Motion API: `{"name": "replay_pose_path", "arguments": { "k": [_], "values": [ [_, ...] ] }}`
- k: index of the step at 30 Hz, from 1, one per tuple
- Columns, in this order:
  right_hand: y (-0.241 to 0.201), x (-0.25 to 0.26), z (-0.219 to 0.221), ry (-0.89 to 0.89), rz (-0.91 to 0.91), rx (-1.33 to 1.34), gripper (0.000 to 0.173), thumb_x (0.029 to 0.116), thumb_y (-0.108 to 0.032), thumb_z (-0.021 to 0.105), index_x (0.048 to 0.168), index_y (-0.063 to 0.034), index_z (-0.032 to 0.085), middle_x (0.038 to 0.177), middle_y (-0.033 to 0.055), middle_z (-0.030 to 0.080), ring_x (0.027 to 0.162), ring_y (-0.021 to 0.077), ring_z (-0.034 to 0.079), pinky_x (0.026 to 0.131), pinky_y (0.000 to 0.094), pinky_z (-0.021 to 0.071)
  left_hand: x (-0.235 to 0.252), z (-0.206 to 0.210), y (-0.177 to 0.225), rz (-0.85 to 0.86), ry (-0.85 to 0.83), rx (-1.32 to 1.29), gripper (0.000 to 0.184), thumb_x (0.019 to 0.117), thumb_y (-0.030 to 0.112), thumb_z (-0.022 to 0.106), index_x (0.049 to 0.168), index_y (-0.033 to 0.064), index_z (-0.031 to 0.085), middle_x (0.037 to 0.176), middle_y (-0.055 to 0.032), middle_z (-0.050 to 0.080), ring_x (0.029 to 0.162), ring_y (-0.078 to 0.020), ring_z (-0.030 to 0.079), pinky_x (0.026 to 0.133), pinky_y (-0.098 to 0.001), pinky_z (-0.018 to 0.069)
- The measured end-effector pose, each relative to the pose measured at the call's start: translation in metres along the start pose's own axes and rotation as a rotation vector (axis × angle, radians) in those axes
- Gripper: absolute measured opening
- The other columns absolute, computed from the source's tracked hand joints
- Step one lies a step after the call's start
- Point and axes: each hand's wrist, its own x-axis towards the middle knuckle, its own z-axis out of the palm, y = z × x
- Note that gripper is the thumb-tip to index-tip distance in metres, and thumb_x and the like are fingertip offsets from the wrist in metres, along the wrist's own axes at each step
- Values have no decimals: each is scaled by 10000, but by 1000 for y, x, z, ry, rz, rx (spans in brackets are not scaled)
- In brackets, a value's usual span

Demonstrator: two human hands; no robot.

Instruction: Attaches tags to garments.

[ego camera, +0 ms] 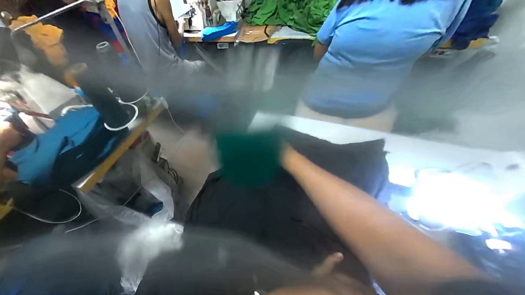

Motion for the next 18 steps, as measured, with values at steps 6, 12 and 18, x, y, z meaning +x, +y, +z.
{"name": "replay_pose_path", "arguments": {
  "k": [6, 12, 18],
  "values": [
    [7, 12, 12, 11, -53, -81, 307, 1031, -16, 547, 1293, 139, 583, 1317, 338, 600, 1272, 464, 563, 1106, 564, 406, -32, -128, -62, -856, 540, 793, 398, 1061, 300, 533, 1388, 91, 623, 1372, -142, 638, 1276, -354, 585, 1032, -612, 445],
    [9, 14, -5, 62, -3, -141, 377, 949, 40, 649, 1304, 131, 563, 1318, 340, 589, 1257, 477, 570, 1075, 595, 437, -37, -152, -79, -1092, 603, 721, 234, 1032, 216, 617, 1132, 46, 742, 1129, -201, 698, 1121, -382, 649, 1010, -572, 490],
    [25, 5, -35, 22, -172, -206, 414, 910, 97, 643, 1321, 61, 602, 1295, 304, 624, 1221, 472, 599, 1039, 638, 457, -33, -148, -72, -1049, 595, 733, 238, 1055, 208, 562, 1122, 32, 708, 1128, -199, 706, 1129, -395, 649, 992, -635, 460]
  ]
}}
